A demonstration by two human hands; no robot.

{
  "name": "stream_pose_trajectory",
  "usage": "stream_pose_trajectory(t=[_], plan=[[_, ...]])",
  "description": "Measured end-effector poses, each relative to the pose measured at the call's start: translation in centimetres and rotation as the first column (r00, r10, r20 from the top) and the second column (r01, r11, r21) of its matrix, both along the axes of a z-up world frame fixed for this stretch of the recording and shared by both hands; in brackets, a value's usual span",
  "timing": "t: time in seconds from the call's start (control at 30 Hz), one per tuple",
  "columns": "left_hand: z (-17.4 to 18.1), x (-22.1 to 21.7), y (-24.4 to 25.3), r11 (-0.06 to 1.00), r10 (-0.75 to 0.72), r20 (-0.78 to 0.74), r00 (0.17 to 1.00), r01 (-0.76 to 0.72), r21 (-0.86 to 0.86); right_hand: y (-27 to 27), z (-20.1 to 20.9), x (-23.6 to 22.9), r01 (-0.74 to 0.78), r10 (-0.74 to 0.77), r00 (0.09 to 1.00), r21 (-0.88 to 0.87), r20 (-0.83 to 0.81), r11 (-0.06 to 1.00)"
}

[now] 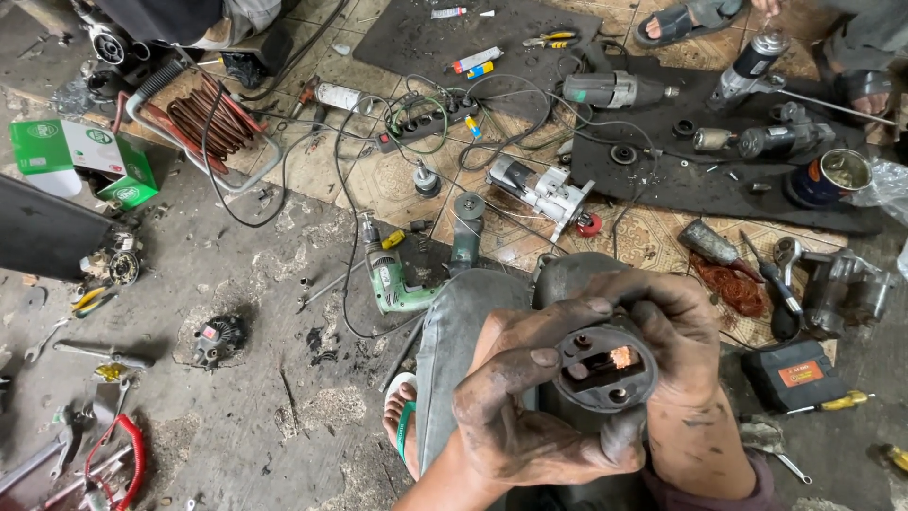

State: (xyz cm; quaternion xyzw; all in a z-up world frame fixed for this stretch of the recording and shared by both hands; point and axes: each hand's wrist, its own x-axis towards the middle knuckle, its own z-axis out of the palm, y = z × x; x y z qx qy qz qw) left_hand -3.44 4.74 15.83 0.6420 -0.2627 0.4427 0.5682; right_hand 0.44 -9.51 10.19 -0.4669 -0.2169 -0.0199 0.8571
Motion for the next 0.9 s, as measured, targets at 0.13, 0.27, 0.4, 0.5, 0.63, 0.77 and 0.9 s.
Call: stream_pose_trajectory(t=[0.13, 0.27, 0.4, 0.5, 0.63, 0.77, 0.9], plan=[[-0.5, 0.0, 0.1, 1.0, -0.015, 0.0, 1.0, 0.015, 0.01, 1.0, 2.4, -0.7, -0.249, 0.263, 0.965, 0.261, -0.021, 0.933], [-0.2, 0.2, -0.2, 0.999, -0.016, 0.006, 1.0, 0.016, -0.031, -0.8, -2.7, 0.4, -0.064, 0.099, 0.982, 0.209, -0.159, 0.976], [-0.4, 0.4, -0.1, 1.0, 0.009, -0.024, 1.0, -0.009, -0.005, 0.4, 0.8, 0.8, -0.325, 0.32, 0.946, 0.2, 0.054, 0.925], [-0.8, 0.3, 0.2, 1.0, -0.003, -0.05, 0.999, 0.004, 0.022, 1.2, 0.7, 0.7, -0.243, 0.242, 0.97, 0.144, 0.025, 0.959], [-1.1, 0.5, 0.5, 0.998, -0.006, -0.083, 0.997, 0.011, 0.065, 0.5, -1.5, 1.1, -0.27, 0.262, 0.963, 0.258, 0.065, 0.928], [-1.7, 0.9, 0.5, 0.998, -0.047, -0.11, 0.993, 0.051, 0.038, 0.5, -2.3, 0.9, -0.225, 0.235, 0.97, 0.141, -0.055, 0.964], [-2.4, 1.9, 1.1, 0.995, 0.038, -0.126, 0.991, -0.025, 0.1, 0.1, -5.4, 1.7, -0.194, 0.198, 0.98, 0.238, 0.007, 0.952]])
